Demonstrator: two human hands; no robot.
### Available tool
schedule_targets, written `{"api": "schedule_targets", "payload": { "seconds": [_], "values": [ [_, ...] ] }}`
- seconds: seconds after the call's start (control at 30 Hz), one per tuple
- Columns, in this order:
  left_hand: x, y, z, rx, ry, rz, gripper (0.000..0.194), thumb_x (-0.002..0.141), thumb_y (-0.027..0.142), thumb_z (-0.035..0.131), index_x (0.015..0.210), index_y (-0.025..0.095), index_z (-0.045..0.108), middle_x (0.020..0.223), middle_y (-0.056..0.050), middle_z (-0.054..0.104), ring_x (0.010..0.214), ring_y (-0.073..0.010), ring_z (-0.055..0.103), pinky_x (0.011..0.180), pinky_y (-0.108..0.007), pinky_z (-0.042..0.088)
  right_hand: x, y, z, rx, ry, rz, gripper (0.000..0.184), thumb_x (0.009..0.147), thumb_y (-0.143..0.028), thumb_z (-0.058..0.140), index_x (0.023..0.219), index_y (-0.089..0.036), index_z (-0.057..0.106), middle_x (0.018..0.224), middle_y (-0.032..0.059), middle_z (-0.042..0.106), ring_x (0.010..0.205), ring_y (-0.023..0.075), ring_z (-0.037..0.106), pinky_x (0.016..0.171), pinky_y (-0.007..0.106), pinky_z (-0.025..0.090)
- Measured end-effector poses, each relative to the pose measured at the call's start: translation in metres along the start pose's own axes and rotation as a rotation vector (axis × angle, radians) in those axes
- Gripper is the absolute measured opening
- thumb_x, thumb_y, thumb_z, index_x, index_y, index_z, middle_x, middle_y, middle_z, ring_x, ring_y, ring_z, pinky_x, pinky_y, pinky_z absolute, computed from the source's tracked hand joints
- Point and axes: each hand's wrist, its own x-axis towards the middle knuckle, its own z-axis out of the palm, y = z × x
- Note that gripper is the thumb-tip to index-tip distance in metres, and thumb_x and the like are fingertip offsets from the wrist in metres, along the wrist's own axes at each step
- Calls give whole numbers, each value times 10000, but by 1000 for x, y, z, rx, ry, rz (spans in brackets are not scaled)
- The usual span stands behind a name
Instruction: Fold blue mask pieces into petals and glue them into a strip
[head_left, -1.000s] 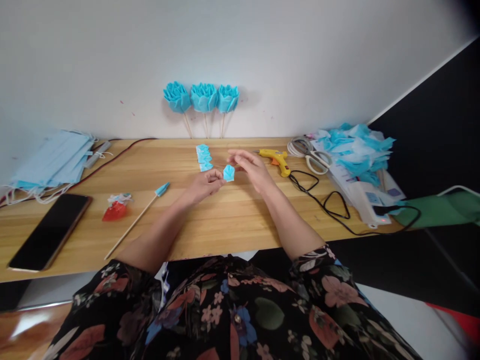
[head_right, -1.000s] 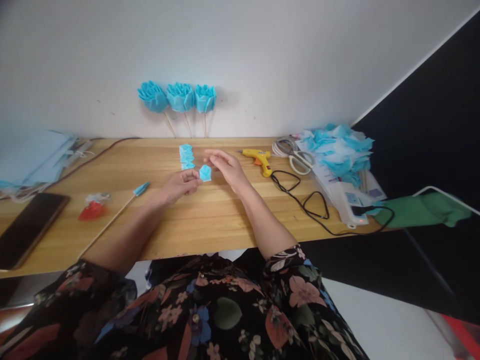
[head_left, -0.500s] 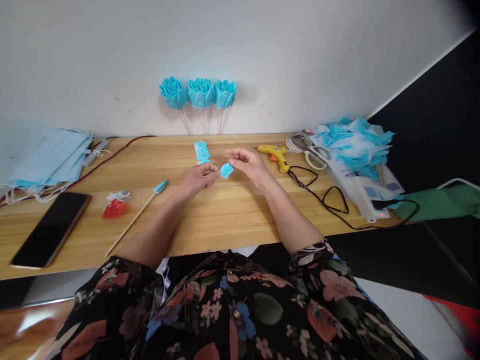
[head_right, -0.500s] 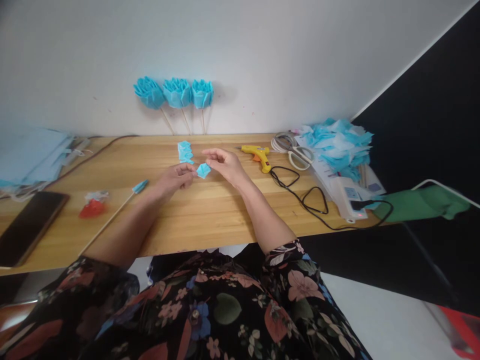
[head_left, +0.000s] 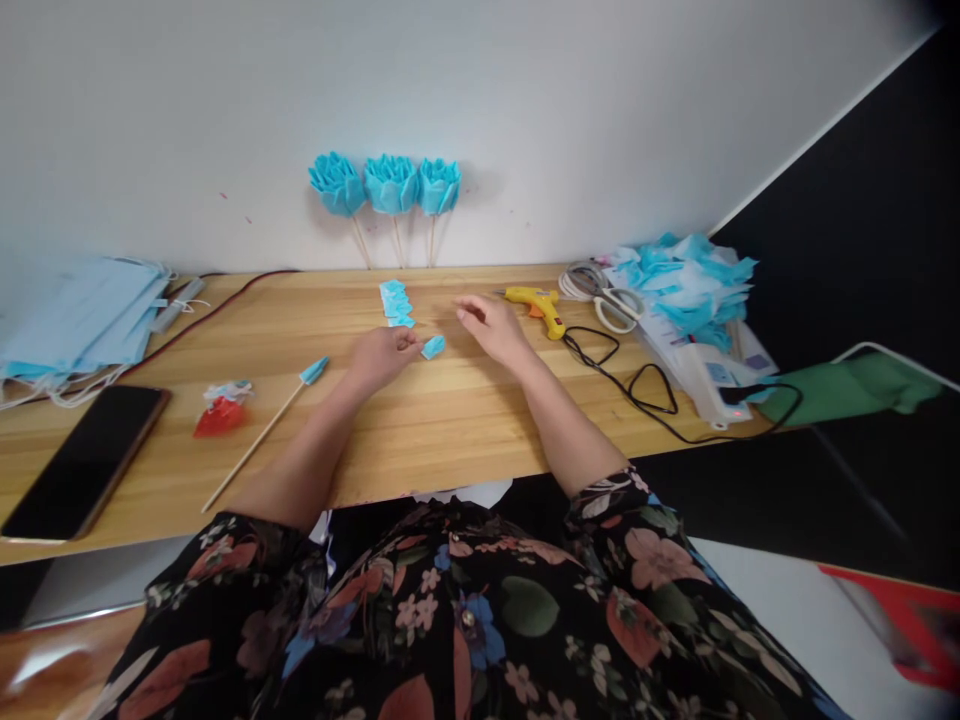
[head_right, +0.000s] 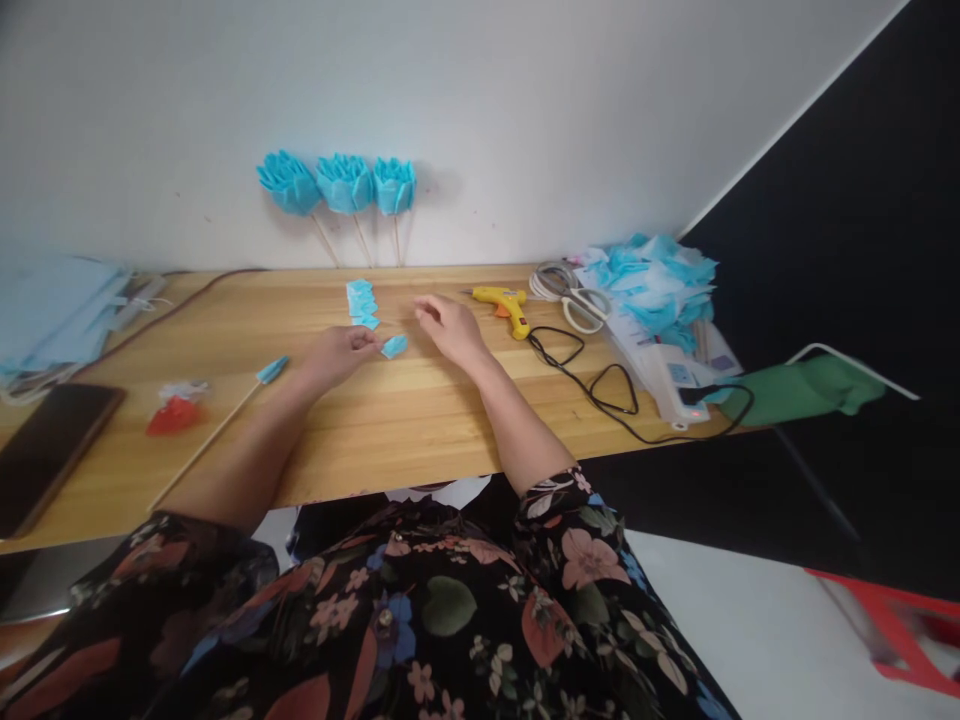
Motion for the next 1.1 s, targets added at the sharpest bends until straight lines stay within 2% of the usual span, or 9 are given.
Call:
{"api": "schedule_targets", "payload": {
  "seconds": [0.13,0.27,0.33,0.5,0.63,0.73,0.87,0.93,1.1],
  "values": [
    [-1,0,1,32,7,31,274,902,394,568,907,219,780,901,-63,777,818,-226,667,690,-297,388,-4,4,-52,-316,118,16,313,954,-270,523,1158,-180,743,1102,106,777,991,243,701,885,361,506],
    [1,-4,4,-5,85,40,313,925,361,525,1025,225,788,994,-65,784,876,-226,674,749,-301,422,-20,23,-95,-579,174,189,319,967,-284,505,1135,-166,750,1119,142,777,1038,291,704,881,382,500],
    [5,-8,3,-16,147,19,334,924,357,516,1072,202,773,947,-66,770,814,-205,652,727,-295,417,-29,33,-104,-749,151,306,339,971,-308,491,1110,-151,756,1089,177,776,1022,329,703,871,416,487],
    [14,-21,-12,19,294,-20,349,945,385,474,967,164,743,841,-68,721,765,-190,617,679,-293,387,-37,45,-102,-991,55,388,453,985,-447,482,1127,-106,745,1105,247,753,1081,389,678,927,493,445],
    [11,-23,-25,280,178,-76,348,955,326,446,926,164,754,933,-110,748,865,-243,650,709,-321,408,-28,47,-98,-934,-95,442,496,964,-557,501,1090,-152,756,1068,205,769,1008,355,700,843,433,476],
    [8,-18,-27,417,61,-47,387,952,239,398,1018,174,774,1098,-128,760,1011,-284,665,801,-345,453,-22,53,-94,-873,-111,463,461,942,-534,544,1128,-160,740,1049,184,772,962,348,710,776,405,485],
    [6,-9,-22,427,-11,-10,430,971,241,376,1166,197,757,1225,-112,747,1109,-292,665,911,-365,479,-21,67,-89,-767,-41,447,372,932,-355,559,1209,-149,699,1057,175,767,952,326,712,794,406,501],
    [6,-6,-19,392,-40,8,439,984,254,369,1203,199,745,1264,-105,738,1139,-291,663,944,-370,482,-22,74,-89,-666,44,403,363,908,-304,579,1218,-147,683,1024,169,763,921,315,705,796,419,509],
    [5,-4,-18,264,-69,77,415,983,258,377,1192,195,730,1287,-94,735,1154,-275,662,962,-367,482,-21,69,-101,-136,278,241,375,856,-354,661,1209,-231,644,1087,128,738,912,263,674,810,425,527]
  ]
}}
